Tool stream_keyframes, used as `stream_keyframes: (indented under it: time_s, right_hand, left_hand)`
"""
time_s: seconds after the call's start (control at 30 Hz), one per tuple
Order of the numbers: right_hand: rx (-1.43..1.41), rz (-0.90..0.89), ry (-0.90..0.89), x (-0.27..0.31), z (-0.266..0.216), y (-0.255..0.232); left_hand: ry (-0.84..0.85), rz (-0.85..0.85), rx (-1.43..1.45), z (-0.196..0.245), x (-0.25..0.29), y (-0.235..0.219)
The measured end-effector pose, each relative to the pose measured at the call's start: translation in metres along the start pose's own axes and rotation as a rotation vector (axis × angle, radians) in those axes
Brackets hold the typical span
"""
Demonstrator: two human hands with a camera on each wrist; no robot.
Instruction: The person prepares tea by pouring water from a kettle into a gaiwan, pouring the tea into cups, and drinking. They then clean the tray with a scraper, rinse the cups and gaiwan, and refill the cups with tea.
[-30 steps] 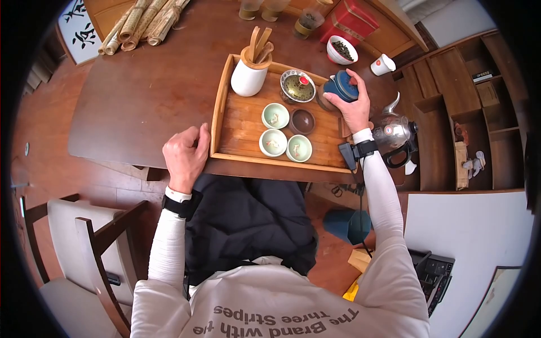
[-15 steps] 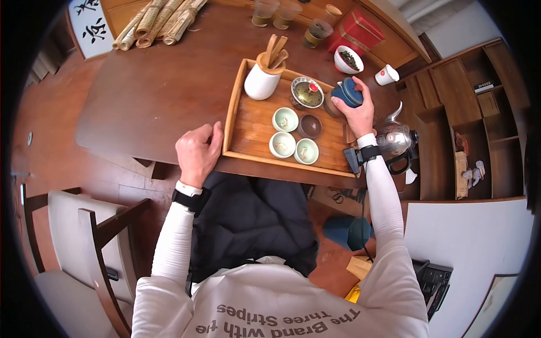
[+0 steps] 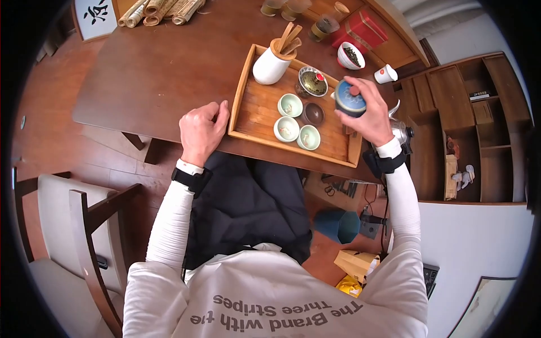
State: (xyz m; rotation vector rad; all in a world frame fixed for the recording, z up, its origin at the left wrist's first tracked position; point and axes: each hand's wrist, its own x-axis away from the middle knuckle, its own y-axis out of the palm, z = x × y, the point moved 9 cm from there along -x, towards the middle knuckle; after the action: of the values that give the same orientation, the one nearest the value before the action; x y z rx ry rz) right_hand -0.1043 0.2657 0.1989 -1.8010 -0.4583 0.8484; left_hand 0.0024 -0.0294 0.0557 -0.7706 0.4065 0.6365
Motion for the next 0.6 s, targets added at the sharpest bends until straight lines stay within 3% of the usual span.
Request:
stream_keyframes:
  time_s: [0.1, 0.23, 0.43, 0.6]
  right_hand:
    - [0.067, -0.086, -0.070, 0.005, -0.013, 0.016]
    - [0.068, -0.163, -0.031, 0.008, -0.005, 0.031]
    - [-0.036, -0.149, 0.082, 0.013, 0.010, 0.030]
    - [0.026, -0.169, 0.048, 0.019, 0.013, 0.035]
  left_hand:
    - [-0.008, 0.003, 0.002, 0.000, 0.001, -0.001]
    - [-0.028, 0.019, 0.033, -0.002, 0.000, -0.003]
    - [-0.011, 0.018, 0.017, -0.002, 0.000, -0.001]
    - [-0.012, 0.015, 0.005, -0.001, 0.001, -0.002]
